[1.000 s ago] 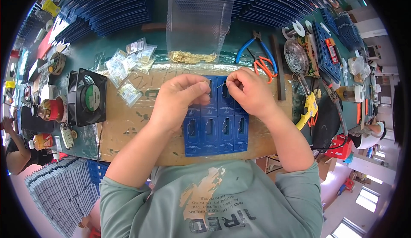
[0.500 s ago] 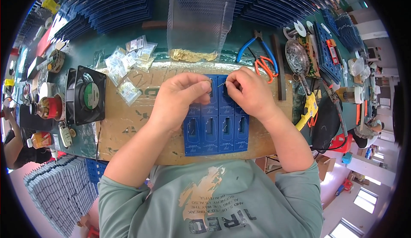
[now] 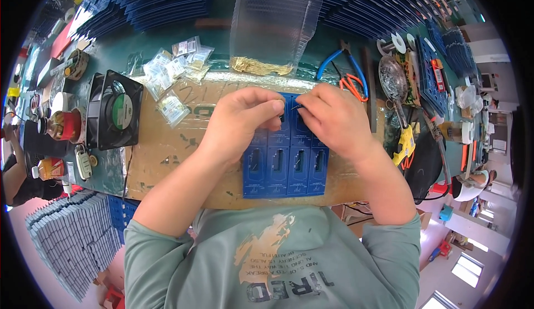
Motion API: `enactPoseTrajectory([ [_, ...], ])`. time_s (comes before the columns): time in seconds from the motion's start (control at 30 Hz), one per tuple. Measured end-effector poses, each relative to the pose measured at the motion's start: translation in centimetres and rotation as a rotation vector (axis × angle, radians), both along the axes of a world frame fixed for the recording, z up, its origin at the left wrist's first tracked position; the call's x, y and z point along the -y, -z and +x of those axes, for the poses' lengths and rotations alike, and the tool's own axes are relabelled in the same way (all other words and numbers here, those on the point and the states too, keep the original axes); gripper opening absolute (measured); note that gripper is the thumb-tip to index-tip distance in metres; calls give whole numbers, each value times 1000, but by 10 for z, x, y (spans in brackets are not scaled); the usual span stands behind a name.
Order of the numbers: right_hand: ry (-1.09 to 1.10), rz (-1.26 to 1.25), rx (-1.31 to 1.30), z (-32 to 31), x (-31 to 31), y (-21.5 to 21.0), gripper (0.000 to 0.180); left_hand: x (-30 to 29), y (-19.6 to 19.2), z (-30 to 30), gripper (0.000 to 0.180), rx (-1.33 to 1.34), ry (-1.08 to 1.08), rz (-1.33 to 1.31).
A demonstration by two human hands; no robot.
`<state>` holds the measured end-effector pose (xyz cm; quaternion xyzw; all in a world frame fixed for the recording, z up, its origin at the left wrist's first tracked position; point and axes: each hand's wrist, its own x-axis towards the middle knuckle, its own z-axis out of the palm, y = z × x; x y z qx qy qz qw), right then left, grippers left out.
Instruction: The person inserts small electrical components into blue plastic trays by hand.
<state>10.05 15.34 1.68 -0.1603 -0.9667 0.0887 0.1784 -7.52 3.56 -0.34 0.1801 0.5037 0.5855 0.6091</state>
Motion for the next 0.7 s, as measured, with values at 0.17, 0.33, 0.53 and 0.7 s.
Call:
enactPoseTrajectory([
  [0.17, -142, 97, 262, -16, -3, -10, 8, 0, 2, 1, 18, 14, 6, 7],
  [0.33, -141, 122, 532, -34, -3, -17, 4, -2, 2, 0, 17, 0, 22, 5],
  [0.53, -144, 59, 578, -35, -13, -12, 6, -1, 1, 0, 17, 34, 13, 19],
  [0.7, 27, -263, 284, -24, -17, -16, 12, -1, 1, -2, 18, 35, 6, 26],
])
